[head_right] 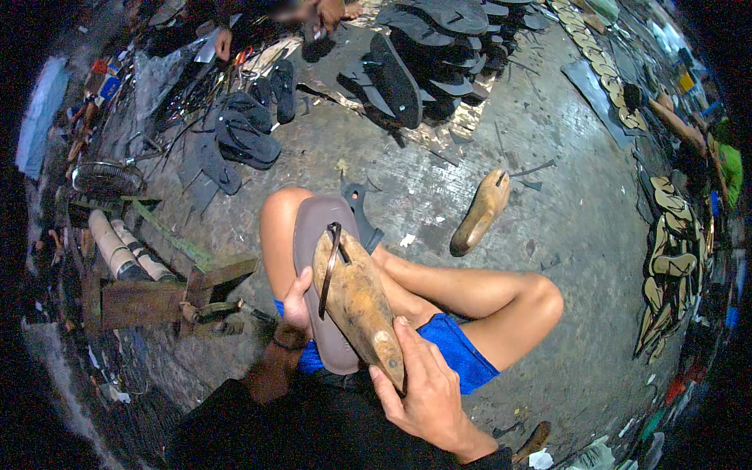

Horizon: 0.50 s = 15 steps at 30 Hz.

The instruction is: The person sits on the floor and repeatedly assembles flip-flops by attaching straps to soles using a wooden shoe last. They pick up a sole, place it on the last, thread the strap through the holes, and then remove the finished flip-flop to place it aside.

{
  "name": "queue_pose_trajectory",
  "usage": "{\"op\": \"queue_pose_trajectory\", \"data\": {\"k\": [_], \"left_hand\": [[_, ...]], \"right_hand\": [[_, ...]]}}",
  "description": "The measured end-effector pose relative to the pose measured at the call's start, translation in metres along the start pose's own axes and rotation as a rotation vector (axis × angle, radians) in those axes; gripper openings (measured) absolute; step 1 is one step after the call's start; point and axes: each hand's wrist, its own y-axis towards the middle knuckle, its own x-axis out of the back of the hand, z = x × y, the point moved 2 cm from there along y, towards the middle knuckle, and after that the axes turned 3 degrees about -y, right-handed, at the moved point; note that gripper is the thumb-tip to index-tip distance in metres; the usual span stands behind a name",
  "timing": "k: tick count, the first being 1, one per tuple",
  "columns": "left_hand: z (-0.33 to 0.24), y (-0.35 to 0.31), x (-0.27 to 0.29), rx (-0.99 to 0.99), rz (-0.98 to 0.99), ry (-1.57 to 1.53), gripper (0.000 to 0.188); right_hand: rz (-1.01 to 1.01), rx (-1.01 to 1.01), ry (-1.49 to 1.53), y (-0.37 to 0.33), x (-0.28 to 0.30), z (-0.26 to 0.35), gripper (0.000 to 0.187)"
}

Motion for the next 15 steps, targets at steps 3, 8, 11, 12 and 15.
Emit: {"op": "queue_pose_trajectory", "data": {"k": [3, 8, 11, 12, 15], "left_hand": [[0.007, 0.008, -0.026, -0.099, -0.133, -0.052, 0.084], [0.015, 0.014, -0.029, -0.141, -0.037, -0.233, 0.088], [0.018, 0.021, -0.019, -0.155, 0.025, -0.269, 0.091], [0.02, 0.02, -0.017, -0.157, -0.022, -0.234, 0.095], [0.018, 0.018, -0.026, -0.121, -0.103, -0.162, 0.102]], "right_hand": [[0.002, -0.057, 0.108, -0.005, -0.001, -0.006, 0.07], [0.014, 0.053, 0.067, -0.001, 0.011, -0.011, 0.067], [0.067, -0.02, 0.174, -0.004, 0.02, -0.014, 0.065], [0.086, -0.061, 0.226, -0.004, 0.021, -0.015, 0.064], [0.072, -0.086, 0.287, -0.004, 0.016, -0.022, 0.063]]}}
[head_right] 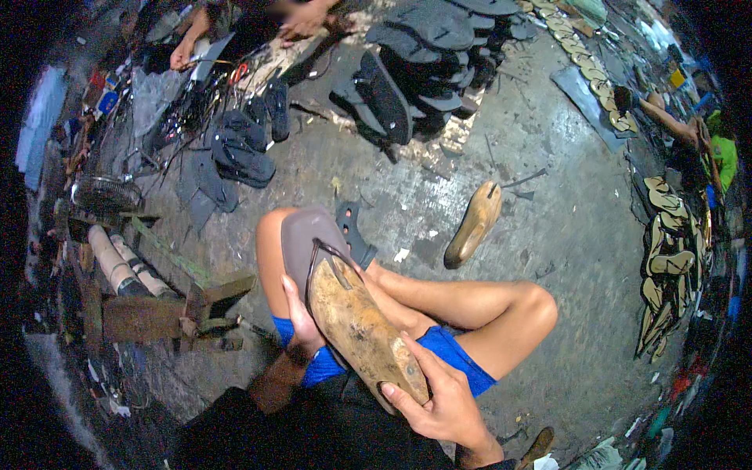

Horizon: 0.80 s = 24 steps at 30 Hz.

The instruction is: The person sits on the floor and repeatedly assembles flip-flops by attaching straps to soles using a wooden shoe last. They pick up a sole, place it on the last, thread the strap through the holes, and then remove the finished flip-flop to place it aside.

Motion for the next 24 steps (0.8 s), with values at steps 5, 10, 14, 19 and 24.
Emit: {"op": "queue_pose_trajectory", "data": {"k": [5, 10, 14, 19, 24], "left_hand": [[0.019, 0.002, 0.013, 0.05, -0.055, 0.024, 0.095], [0.014, 0.004, 0.015, -0.005, -0.067, -0.013, 0.098], [0.011, 0.005, 0.011, -0.012, 0.058, 0.045, 0.095], [0.011, 0.012, 0.017, -0.044, 0.046, 0.111, 0.1], [0.008, 0.021, 0.04, -0.045, 0.129, 0.006, 0.1]], "right_hand": [[-0.199, 0.222, -0.224, 0.01, -0.033, -0.007, 0.066], [-0.364, 0.27, -0.25, 0.023, -0.059, 0.001, 0.059], [-0.427, 0.322, -0.269, 0.045, -0.072, -0.005, 0.065], [-0.46, 0.38, -0.291, 0.069, -0.084, -0.009, 0.069], [-0.483, 0.406, -0.339, 0.074, -0.092, -0.003, 0.064]]}}
